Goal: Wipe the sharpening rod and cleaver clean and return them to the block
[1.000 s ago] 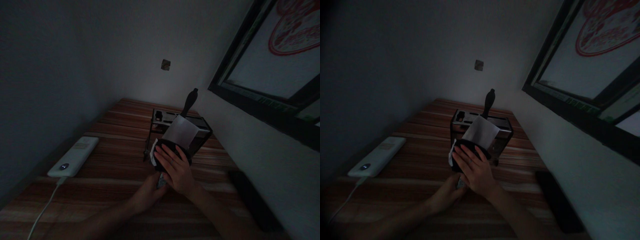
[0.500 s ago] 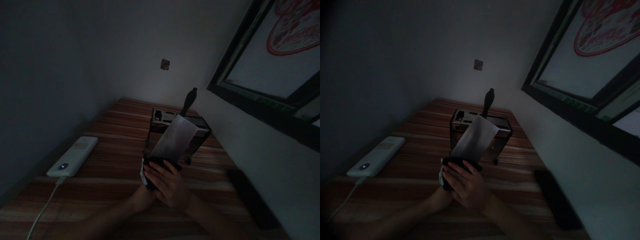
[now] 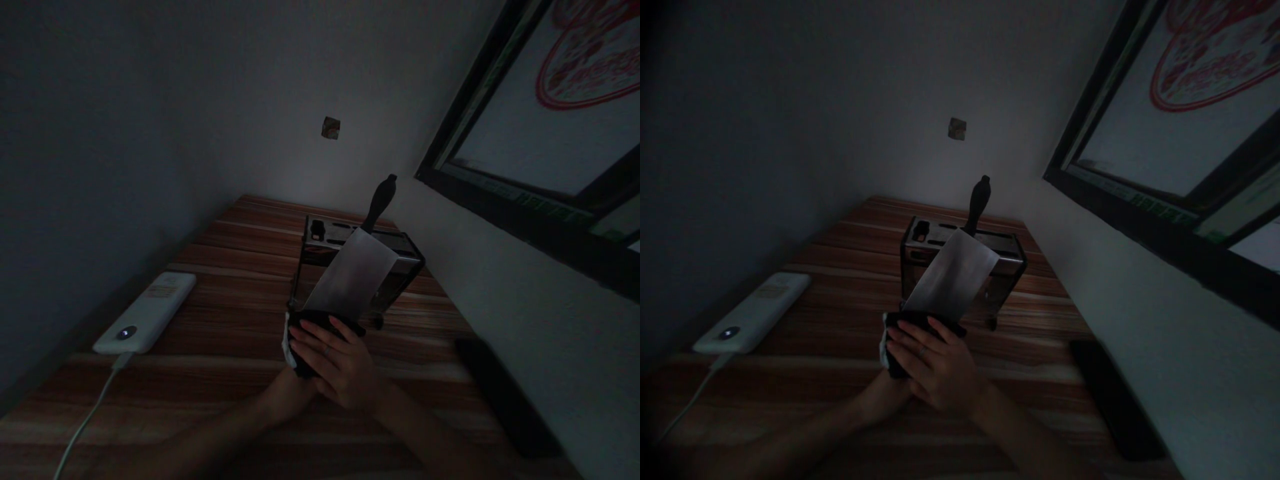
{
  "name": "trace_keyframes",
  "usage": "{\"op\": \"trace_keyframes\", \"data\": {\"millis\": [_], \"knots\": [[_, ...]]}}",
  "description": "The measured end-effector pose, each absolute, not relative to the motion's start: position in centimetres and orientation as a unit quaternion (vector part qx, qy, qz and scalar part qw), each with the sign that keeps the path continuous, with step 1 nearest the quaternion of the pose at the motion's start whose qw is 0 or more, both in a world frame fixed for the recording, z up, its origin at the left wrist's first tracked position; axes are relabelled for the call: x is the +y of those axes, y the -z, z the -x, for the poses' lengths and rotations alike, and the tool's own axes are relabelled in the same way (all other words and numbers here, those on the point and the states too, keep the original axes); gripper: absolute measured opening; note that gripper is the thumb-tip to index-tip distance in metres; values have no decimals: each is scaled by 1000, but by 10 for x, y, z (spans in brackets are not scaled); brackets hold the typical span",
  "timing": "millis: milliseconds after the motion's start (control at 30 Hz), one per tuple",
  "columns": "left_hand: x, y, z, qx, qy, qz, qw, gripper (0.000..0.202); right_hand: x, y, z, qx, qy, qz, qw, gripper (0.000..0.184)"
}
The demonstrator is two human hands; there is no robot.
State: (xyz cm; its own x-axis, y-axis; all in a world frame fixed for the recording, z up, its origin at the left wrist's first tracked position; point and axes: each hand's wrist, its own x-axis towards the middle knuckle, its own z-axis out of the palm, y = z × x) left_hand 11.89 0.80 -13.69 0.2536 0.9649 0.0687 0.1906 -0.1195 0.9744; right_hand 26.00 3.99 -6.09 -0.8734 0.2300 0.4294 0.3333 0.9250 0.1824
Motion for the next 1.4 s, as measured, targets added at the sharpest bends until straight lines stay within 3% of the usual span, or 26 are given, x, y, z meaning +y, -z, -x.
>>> {"op": "trace_keyframes", "data": {"millis": [633,1400], "knots": [[10,102,-126,455,-411,-627,480,16,67,32,-267,-931,154,180,278,41],[9,96,-124,450,-389,-625,505,23,106,-8,-276,-854,170,300,389,39]]}}
